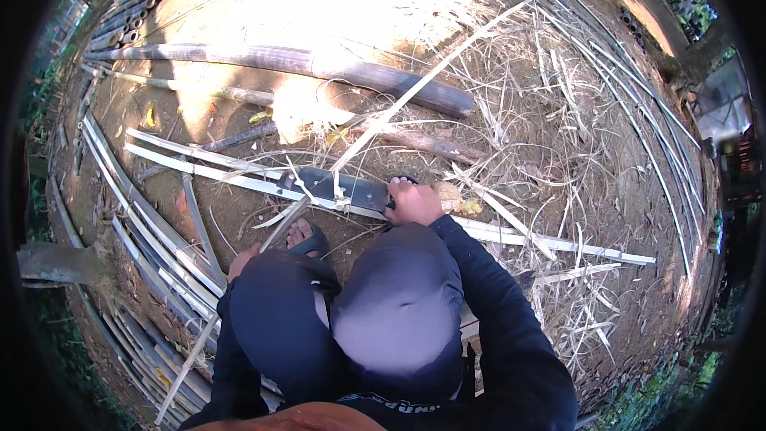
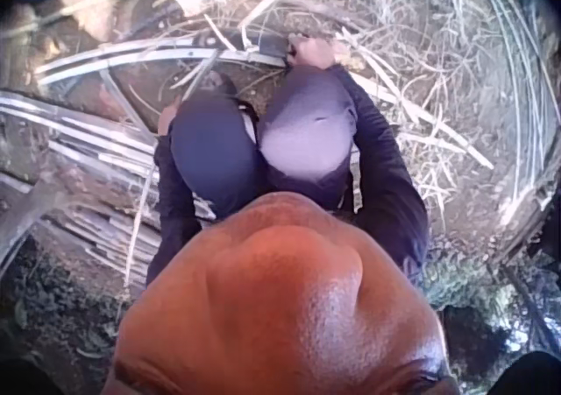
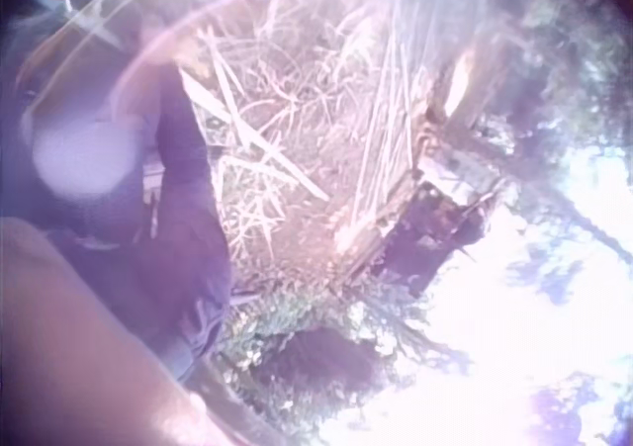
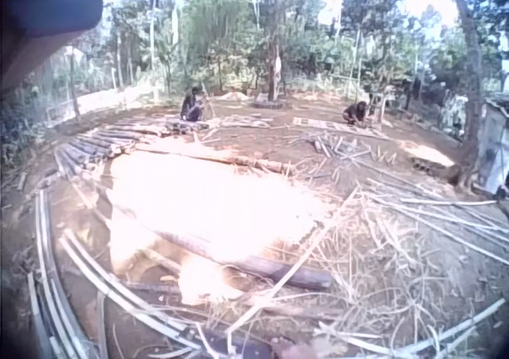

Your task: The person shaves a thin strip of bamboo by running a machete along its length, scraping the surface to smooth it. They hold the bamboo strip by hand while repeatedly passing the blade over it.

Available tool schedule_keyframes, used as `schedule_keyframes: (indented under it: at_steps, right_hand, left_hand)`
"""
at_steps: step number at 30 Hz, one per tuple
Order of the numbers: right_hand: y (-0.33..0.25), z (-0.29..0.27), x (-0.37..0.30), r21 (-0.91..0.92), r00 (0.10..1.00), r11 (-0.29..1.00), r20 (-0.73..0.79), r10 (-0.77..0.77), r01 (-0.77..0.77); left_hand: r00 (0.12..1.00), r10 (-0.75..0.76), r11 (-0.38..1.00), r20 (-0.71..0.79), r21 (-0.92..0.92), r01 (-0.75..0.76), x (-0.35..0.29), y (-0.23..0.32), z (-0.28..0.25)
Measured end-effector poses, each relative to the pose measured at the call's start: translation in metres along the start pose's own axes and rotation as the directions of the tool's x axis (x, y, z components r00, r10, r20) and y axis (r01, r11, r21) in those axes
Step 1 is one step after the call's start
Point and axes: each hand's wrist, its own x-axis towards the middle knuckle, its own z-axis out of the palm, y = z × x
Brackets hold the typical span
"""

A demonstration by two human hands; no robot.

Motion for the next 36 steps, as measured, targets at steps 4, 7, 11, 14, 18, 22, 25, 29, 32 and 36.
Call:
schedule_keyframes:
  at_steps: [4,7,11,14,18,22,25,29,32,36]
  right_hand:
    - [-0.029,-0.053,0.011,0.11,1.0,0.994,-0.028,-0.012,0.015]
    - [-0.048,-0.081,0.019,0.237,0.98,0.963,-0.183,-0.082,0.125]
    - [-0.082,-0.138,0.014,0.176,0.932,0.964,-0.339,-0.129,0.198]
    - [-0.094,-0.187,-0.009,0.428,0.96,0.886,-0.272,-0.063,0.18]
    - [-0.117,-0.24,-0.033,0.652,0.961,0.715,-0.256,-0.107,0.253]
    - [-0.154,-0.289,-0.046,0.346,0.741,0.864,-0.67,-0.045,0.366]
    - [-0.148,-0.31,-0.017,0.153,0.499,0.886,-0.861,-0.098,0.437]
    - [-0.129,-0.342,0.019,0.205,0.489,0.901,-0.872,-0.009,0.383]
    - [-0.105,-0.36,0.05,0.364,0.573,0.826,-0.817,0.062,0.431]
    - [-0.106,-0.368,0.079,0.528,0.673,0.698,-0.734,0.089,0.484]
  left_hand:
    - [0.984,0.13,0.991,-0.119,0.005,-0.13,-0.009,0.024,-0.078]
    - [0.963,0.175,0.974,-0.206,0.18,-0.139,-0.014,0.044,-0.154]
    - [0.94,0.246,0.948,-0.238,0.262,-0.182,-0.038,0.088,-0.253]
    - [0.925,0.288,0.938,-0.25,0.266,-0.221,-0.054,0.122,-0.306]
    - [0.875,0.437,0.834,-0.209,0.457,-0.308,-0.06,0.148,-0.371]
    - [0.844,0.509,0.782,-0.169,0.501,-0.371,-0.061,0.185,-0.414]
    - [0.942,0.293,0.878,-0.162,0.437,-0.198,-0.081,0.222,-0.461]
    - [0.93,0.312,0.822,-0.196,0.546,-0.161,-0.101,0.256,-0.523]
    - [0.987,0.162,0.838,-0.005,0.528,-0.135,-0.157,0.314,-0.563]
    - [0.988,0.128,0.833,-0.09,0.551,-0.058,-0.191,0.344,-0.553]
